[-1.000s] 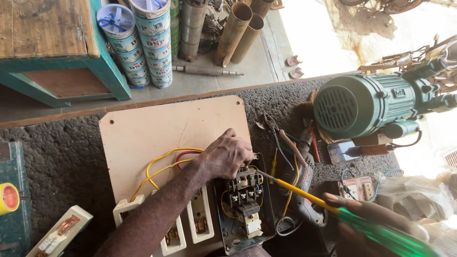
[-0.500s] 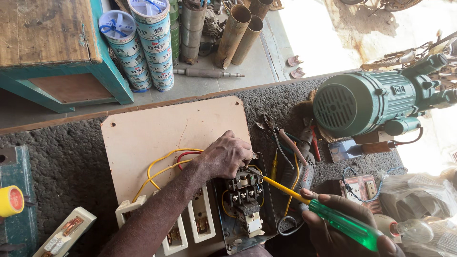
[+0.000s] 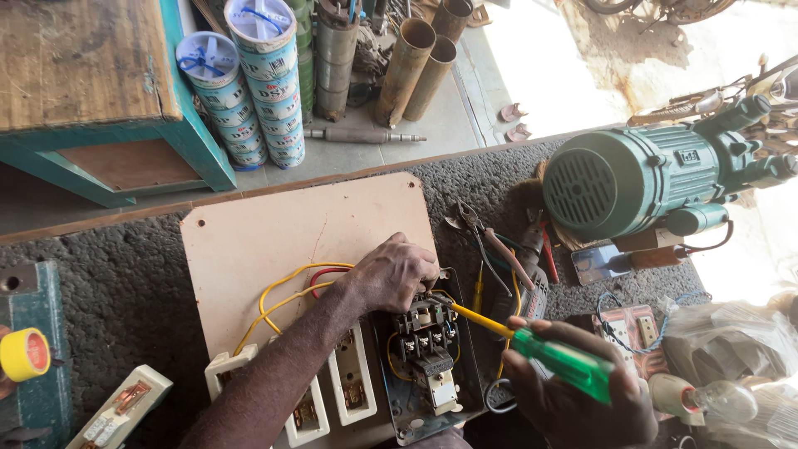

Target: The person uses pliers and a screwdriver to connect wires to a contactor and several white electrical components mounted on a board. They strip wire ends, insert them into terminals, and tighten screws to secure the connections.

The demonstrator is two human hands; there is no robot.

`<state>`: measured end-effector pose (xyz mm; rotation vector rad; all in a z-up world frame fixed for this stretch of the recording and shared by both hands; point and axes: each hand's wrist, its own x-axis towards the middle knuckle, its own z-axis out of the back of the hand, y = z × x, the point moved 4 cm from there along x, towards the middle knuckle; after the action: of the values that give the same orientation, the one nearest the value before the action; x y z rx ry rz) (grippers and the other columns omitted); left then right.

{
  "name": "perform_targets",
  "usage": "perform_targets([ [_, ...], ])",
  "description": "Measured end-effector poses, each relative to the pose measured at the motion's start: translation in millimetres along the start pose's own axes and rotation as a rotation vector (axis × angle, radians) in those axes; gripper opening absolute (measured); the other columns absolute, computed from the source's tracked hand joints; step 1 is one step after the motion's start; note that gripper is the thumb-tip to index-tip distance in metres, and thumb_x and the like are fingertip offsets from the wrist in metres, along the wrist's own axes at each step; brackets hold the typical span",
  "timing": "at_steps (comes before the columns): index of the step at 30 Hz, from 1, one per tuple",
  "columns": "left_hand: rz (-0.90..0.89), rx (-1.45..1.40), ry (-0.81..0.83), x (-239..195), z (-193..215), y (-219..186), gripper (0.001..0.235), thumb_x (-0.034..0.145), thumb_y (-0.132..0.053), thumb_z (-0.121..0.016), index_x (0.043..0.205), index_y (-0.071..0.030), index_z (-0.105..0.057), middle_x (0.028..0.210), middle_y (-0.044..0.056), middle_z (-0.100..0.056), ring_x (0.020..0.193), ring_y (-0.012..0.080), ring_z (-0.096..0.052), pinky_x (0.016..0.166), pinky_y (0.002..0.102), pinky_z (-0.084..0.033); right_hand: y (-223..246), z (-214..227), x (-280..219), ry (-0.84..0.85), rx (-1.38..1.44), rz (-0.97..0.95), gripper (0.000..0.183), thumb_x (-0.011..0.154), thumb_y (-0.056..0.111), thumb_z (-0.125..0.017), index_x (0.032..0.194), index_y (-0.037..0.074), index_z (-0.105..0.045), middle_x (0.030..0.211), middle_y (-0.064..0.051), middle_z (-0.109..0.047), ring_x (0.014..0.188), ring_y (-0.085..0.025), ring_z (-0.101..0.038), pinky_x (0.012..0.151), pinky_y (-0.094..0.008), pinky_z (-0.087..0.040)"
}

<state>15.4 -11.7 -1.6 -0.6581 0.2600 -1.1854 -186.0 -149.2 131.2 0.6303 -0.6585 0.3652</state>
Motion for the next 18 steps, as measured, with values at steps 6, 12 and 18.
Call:
perform_targets([
  [6,-0.030,-0.077,-0.080,-1.6,-6.2,4.2,0.025,0.073,0.002,-0.060,0.085,-0.012,-0.076,0.078,-0.002,-0.069,0.072,0.0164,-0.066,0.088,0.040,-0.049,-1.2,-14.3,13.7,-0.357,-0.056,-0.068,0.087,0.086,-0.013,-0.073,0.152,0.019,-0.026,0.124,-0.021,-0.052,0.082,-0.033,-0.077,0.074,-0.044,-0.066],
  [12,-0.015,-0.069,-0.033,1.9,-17.9,13.2,0.038,0.075,0.007,-0.056,0.097,-0.015,-0.079,0.080,-0.003,-0.070,0.067,0.0158,-0.065,0.085,0.040,-0.050,-30.0,4.3,-5.2,-0.111,1.261,-1.122,0.092,0.094,0.051,-0.069,0.147,-0.020,-0.041,0.138,-0.040,-0.056,0.128,-0.040,-0.065,0.111,-0.044,-0.053],
  [18,-0.028,-0.047,-0.032,2.0,-21.1,13.5,0.024,0.075,-0.001,-0.070,0.093,-0.013,-0.079,0.079,-0.002,-0.071,0.072,0.0153,-0.067,0.088,0.042,-0.050,-55.6,20.0,-26.9,0.062,1.296,-0.867,0.092,0.093,0.050,-0.072,0.148,-0.017,-0.041,0.153,-0.034,-0.050,0.150,-0.043,-0.043,0.126,-0.047,-0.038],
])
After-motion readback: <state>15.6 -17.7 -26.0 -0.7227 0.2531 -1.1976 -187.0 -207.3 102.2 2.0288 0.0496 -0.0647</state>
